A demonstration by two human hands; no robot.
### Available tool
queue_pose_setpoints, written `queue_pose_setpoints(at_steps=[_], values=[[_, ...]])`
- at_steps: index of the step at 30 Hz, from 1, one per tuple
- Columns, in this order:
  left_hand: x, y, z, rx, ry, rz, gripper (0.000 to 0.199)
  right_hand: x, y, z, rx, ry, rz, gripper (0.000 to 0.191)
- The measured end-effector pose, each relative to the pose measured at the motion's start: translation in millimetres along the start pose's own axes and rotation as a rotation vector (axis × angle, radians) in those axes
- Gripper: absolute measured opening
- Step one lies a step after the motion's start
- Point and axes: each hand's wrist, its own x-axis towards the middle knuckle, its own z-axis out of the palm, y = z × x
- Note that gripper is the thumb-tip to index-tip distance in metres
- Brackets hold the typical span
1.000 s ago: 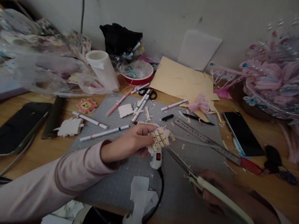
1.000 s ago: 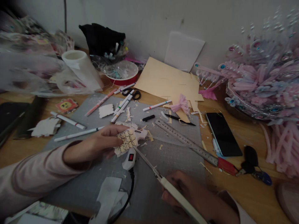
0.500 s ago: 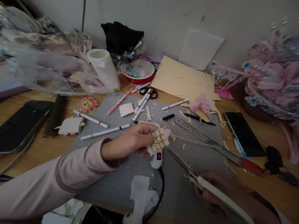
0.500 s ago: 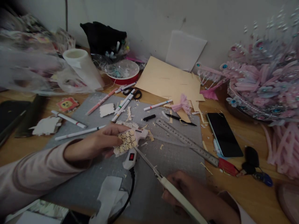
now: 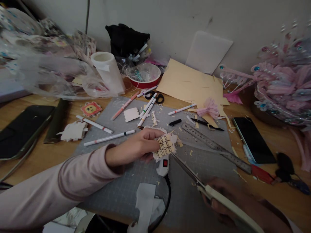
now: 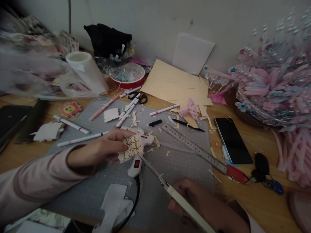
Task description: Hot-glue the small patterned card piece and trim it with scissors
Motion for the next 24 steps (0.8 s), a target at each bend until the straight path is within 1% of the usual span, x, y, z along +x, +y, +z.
queue_pose_setpoints(at_steps=[4,8,11,14,19,24], values=[[-0.1,-0.3,0.2,-0.011,-0.008,0.002,0.032,-0.9,-2.0,1.0,-0.006,-0.006,-0.002,0.049],[-0.5,0.2,1.1,-0.044,0.003,0.024,0.032,-0.7,-3.6,0.7,0.004,0.002,0.032,0.050],[-0.7,-1.0,1.0,-0.028,0.007,0.025,0.031,-0.9,-4.0,0.7,0.016,0.012,0.045,0.049],[-0.8,-2.0,0.6,-0.004,0.017,0.015,0.030,-1.2,-3.2,0.7,0.027,0.007,0.027,0.049],[-0.8,-1.8,0.4,-0.011,0.000,0.016,0.030,-0.7,-0.8,0.0,-0.025,0.001,0.005,0.048],[0.0,-3.3,-0.1,-0.045,-0.024,0.030,0.030,1.3,0.2,0.2,0.021,-0.009,0.029,0.046]])
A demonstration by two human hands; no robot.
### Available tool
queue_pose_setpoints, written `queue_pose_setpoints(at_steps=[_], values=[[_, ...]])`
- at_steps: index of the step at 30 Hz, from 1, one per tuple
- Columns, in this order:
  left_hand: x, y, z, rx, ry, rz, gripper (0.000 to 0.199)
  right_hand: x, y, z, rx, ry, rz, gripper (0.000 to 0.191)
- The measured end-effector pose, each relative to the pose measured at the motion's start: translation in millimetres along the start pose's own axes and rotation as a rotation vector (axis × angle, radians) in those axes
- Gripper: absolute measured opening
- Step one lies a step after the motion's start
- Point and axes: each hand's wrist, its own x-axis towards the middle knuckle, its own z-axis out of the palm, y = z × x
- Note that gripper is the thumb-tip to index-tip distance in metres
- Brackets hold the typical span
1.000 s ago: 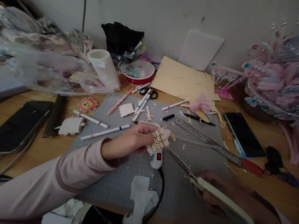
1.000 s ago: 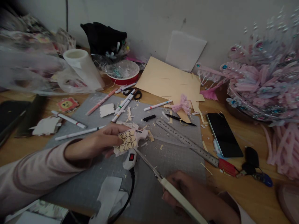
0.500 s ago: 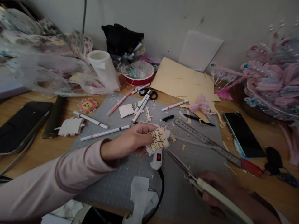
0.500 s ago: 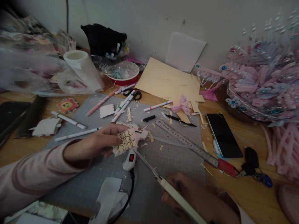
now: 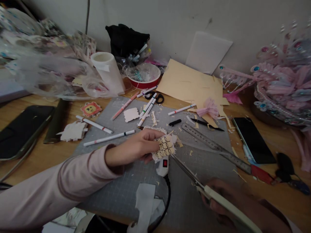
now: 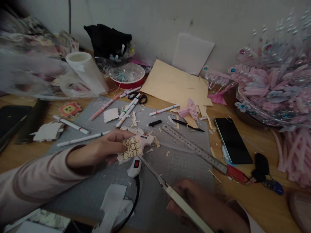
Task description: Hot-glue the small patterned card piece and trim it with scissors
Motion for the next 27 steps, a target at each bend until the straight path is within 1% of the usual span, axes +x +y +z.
queue_pose_setpoints(at_steps=[3,6,11,14,20,23,25,27], values=[[0,-2,-0.4,-0.013,0.001,0.000,0.032,0,0,1,0.021,0.011,0.022,0.047],[0,-2,-0.5,0.006,0.008,-0.010,0.033,0,0,2,-0.008,0.032,0.017,0.048],[0,0,-0.5,0.040,0.027,-0.026,0.032,1,0,3,0.011,0.026,0.038,0.050],[-1,1,-0.2,0.052,0.022,-0.021,0.031,1,-1,3,-0.016,0.054,0.058,0.052],[-1,3,1.2,0.038,0.033,-0.017,0.028,0,-4,5,-0.047,0.085,0.103,0.050],[-1,2,1.3,0.032,0.029,-0.026,0.027,0,-2,3,-0.068,0.071,0.077,0.051],[-1,1,0.9,0.028,0.023,-0.031,0.028,-1,2,0,-0.091,0.038,0.015,0.050],[-1,0,0.0,0.018,0.028,-0.010,0.027,-3,10,-5,-0.148,0.036,-0.046,0.046]])
